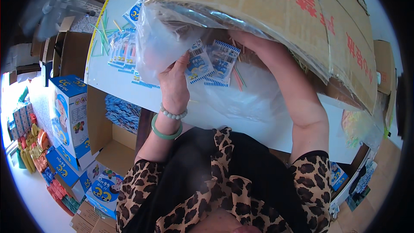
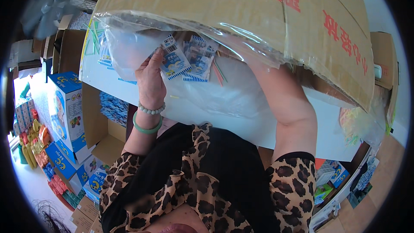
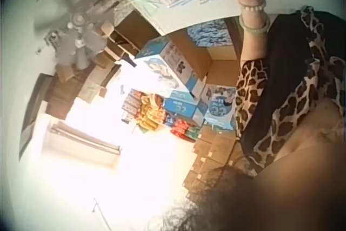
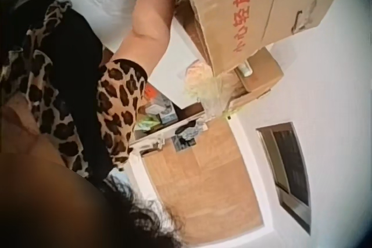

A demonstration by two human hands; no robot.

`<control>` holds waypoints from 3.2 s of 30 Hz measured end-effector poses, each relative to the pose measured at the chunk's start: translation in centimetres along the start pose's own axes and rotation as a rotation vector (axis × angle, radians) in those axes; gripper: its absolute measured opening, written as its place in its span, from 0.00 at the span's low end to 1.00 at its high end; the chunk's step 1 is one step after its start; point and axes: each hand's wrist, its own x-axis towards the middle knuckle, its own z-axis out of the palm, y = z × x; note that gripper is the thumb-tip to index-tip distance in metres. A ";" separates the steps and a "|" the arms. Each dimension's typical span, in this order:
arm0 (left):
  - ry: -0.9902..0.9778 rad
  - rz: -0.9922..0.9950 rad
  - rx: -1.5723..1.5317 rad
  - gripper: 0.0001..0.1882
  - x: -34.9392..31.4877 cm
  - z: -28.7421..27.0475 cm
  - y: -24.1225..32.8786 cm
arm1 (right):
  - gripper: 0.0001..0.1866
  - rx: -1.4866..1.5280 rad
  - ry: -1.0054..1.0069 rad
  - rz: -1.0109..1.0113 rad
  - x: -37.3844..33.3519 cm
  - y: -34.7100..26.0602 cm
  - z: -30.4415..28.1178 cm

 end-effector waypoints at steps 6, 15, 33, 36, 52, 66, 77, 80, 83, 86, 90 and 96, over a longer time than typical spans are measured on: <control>-0.206 0.026 0.221 0.12 -1.6 1.0 0.3 | 0.19 -0.440 0.258 -0.342 -1.4 3.0 -3.8; -0.558 -0.338 0.029 0.11 0.4 6.4 1.0 | 0.17 0.187 -0.062 0.290 -8.1 4.4 -3.5; -0.708 0.822 0.852 0.04 0.4 11.0 -3.6 | 0.17 0.071 -0.045 0.251 -13.1 8.9 0.0; -0.694 0.735 0.803 0.04 0.5 10.4 -3.6 | 0.18 0.703 -0.047 0.611 -13.6 9.9 1.2; -0.481 0.005 0.141 0.06 -0.9 8.1 0.1 | 0.17 -0.820 -0.509 0.144 -10.7 5.7 -2.3; -0.557 0.190 0.367 0.08 0.4 5.5 -2.3 | 0.19 0.231 -0.068 0.249 -9.3 -1.1 -4.8; -0.531 0.103 0.283 0.09 -0.4 4.4 -1.5 | 0.08 0.814 0.142 0.787 -10.2 -0.2 -6.4; -0.594 0.106 0.386 0.05 -0.6 4.9 -1.3 | 0.08 0.301 0.203 0.470 -10.3 -0.3 -6.6; -0.616 0.176 0.470 0.05 -1.2 5.8 -0.9 | 0.07 -0.356 0.264 0.106 -9.1 -1.6 -5.6; -0.658 0.065 0.382 0.03 -1.3 5.9 -0.7 | 0.07 -0.306 0.323 0.159 -9.0 -1.6 -4.1; -0.678 -0.029 0.407 0.03 -1.6 6.1 -0.7 | 0.09 0.371 0.465 0.307 -9.0 -1.6 -3.8; -0.700 -0.055 0.225 0.04 -0.9 5.2 -1.4 | 0.10 0.117 0.447 0.284 -10.8 1.8 -4.8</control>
